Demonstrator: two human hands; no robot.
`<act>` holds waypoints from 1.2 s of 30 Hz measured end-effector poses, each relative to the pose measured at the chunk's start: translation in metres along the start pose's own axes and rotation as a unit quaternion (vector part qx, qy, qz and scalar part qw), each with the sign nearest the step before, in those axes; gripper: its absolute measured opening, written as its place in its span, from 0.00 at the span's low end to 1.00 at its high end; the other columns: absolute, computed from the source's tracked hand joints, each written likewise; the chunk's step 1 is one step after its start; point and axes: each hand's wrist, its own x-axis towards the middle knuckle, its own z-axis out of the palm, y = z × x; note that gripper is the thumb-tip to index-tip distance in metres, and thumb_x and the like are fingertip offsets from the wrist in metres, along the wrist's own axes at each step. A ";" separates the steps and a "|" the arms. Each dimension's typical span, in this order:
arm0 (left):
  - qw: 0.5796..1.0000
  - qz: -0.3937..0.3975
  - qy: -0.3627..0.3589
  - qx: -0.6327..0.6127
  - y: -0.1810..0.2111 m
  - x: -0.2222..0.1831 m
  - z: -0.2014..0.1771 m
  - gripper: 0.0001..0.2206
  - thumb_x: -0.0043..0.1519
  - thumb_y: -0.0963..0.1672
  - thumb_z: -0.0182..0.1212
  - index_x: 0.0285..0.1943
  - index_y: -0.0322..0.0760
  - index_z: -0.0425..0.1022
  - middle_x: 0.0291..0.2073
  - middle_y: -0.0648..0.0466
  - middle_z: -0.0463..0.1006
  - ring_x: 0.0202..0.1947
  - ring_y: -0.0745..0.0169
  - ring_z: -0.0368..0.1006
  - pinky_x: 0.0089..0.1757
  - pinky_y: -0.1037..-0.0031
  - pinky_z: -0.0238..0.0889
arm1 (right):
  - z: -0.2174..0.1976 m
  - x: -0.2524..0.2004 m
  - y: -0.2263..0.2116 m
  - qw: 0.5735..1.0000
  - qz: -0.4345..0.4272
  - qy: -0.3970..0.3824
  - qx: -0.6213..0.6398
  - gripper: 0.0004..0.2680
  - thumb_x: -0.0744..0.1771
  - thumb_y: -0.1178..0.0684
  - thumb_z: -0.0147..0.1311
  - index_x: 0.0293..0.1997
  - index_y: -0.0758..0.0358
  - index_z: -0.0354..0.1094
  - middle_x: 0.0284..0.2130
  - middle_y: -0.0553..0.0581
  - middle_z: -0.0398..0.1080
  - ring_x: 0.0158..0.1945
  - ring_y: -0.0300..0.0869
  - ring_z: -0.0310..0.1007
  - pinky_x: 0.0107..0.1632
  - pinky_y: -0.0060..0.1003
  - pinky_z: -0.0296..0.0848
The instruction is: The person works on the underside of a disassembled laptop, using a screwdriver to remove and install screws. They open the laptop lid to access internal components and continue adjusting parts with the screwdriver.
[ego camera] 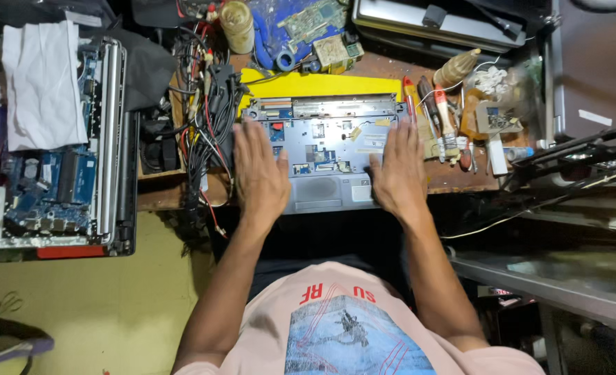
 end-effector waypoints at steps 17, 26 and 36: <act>0.993 0.068 -0.006 0.095 -0.004 0.035 0.032 0.29 0.74 0.50 0.37 0.81 0.30 0.46 0.80 0.38 0.39 0.79 0.33 0.28 0.70 0.45 0.19 | 0.003 0.054 -0.010 0.999 -0.012 -0.038 0.001 0.27 0.74 0.34 0.24 0.80 0.63 0.39 0.77 0.69 0.35 0.79 0.59 0.28 0.76 0.56 0.28; 0.994 0.034 -0.041 0.098 0.001 0.038 0.032 0.30 0.72 0.53 0.33 0.80 0.30 0.52 0.79 0.40 0.43 0.78 0.33 0.28 0.68 0.43 0.16 | -0.004 0.049 -0.022 0.999 -0.018 -0.035 -0.003 0.27 0.74 0.34 0.21 0.80 0.62 0.42 0.78 0.68 0.36 0.79 0.59 0.27 0.76 0.56 0.26; 0.996 0.085 0.026 0.008 -0.010 0.032 0.034 0.26 0.74 0.50 0.34 0.77 0.30 0.57 0.78 0.40 0.48 0.78 0.35 0.36 0.70 0.44 0.20 | 0.007 0.047 -0.023 0.990 -0.090 -0.010 0.108 0.25 0.74 0.39 0.21 0.78 0.67 0.44 0.76 0.73 0.38 0.78 0.64 0.29 0.76 0.61 0.29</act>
